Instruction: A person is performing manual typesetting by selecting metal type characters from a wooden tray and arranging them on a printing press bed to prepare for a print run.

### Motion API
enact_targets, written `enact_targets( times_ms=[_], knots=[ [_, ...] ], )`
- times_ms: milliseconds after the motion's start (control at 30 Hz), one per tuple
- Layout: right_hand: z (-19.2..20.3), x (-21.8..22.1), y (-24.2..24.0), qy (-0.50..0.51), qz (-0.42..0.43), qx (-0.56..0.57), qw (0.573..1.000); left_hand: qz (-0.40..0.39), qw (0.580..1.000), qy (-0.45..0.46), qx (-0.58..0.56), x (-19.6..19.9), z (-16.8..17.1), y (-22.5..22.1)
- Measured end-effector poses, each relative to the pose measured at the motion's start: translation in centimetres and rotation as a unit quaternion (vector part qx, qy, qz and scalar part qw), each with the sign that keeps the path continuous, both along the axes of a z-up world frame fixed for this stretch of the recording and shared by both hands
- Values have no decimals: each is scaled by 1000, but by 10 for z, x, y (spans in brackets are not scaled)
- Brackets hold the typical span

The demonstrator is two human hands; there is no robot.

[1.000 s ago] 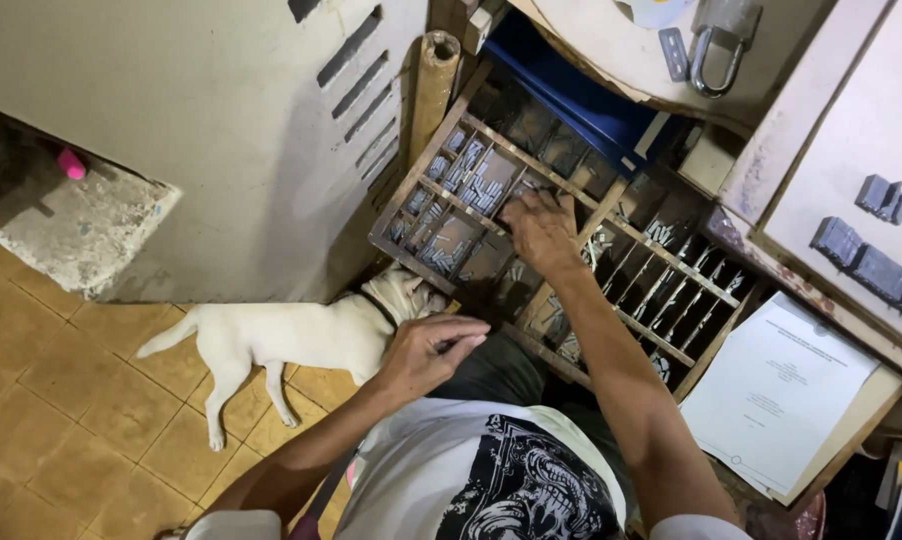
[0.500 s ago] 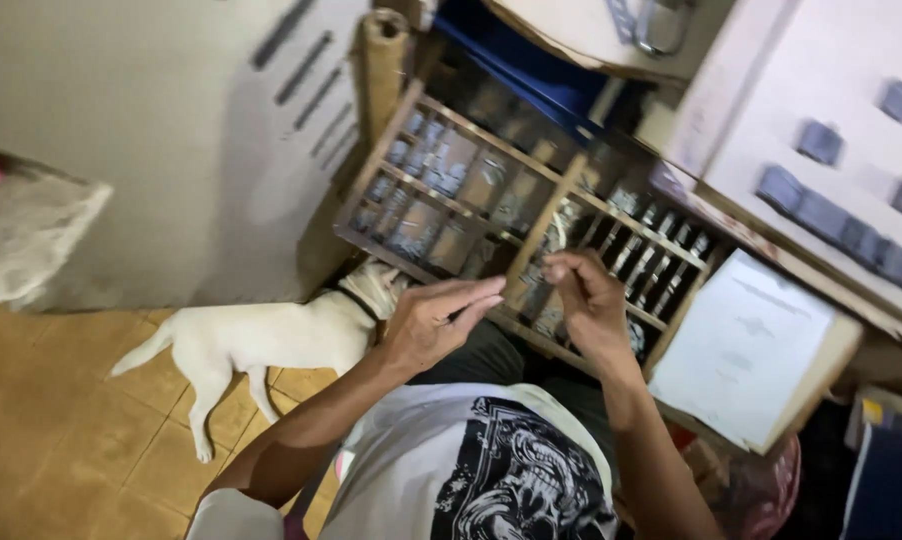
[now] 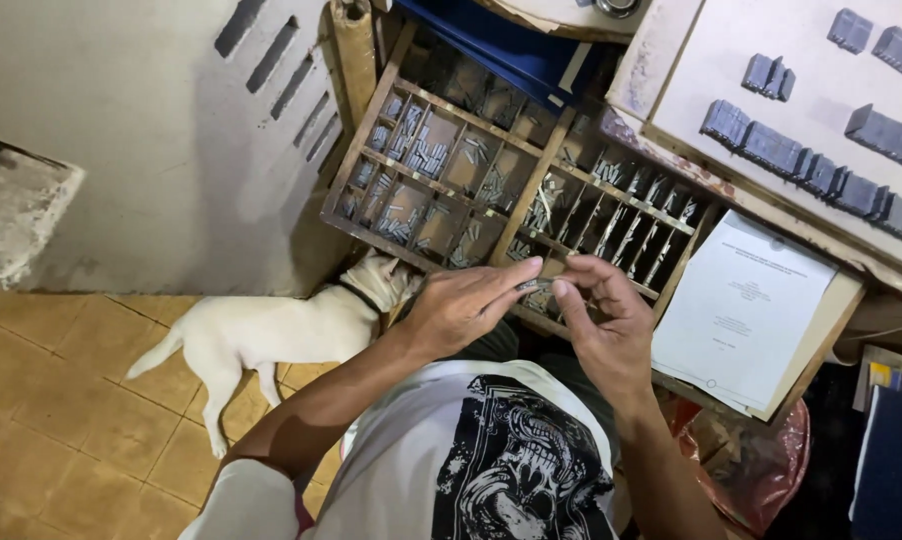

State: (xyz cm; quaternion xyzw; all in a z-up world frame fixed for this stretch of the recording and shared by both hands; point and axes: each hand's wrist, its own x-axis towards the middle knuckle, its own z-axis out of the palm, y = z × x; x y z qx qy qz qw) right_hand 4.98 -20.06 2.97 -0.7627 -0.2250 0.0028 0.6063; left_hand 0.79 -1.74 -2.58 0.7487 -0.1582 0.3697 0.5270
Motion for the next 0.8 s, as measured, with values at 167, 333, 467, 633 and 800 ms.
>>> enact_targets(
  times_ms=[167, 333, 467, 633, 800],
  knots=[
    [8, -6, 3, -10, 0, -29, 1000, 1, 999, -18, 48, -1, -13, -1],
    [5, -9, 4, 12, 15, -52, 998, -23, 995, -32, 95, -5, 4, 7],
    [-2, -7, 5, 21, 25, -56, 998, -23, 994, -18, 101, 1, -33, 6],
    [0, -8, 5, 81, 28, -24, 996, -71, 995, 69, 14, 2, -49, 5],
    [-7, -9, 0, 152, 24, 6, 988, -117, 982, 136, -59, 2, -36, 8]
  ],
)
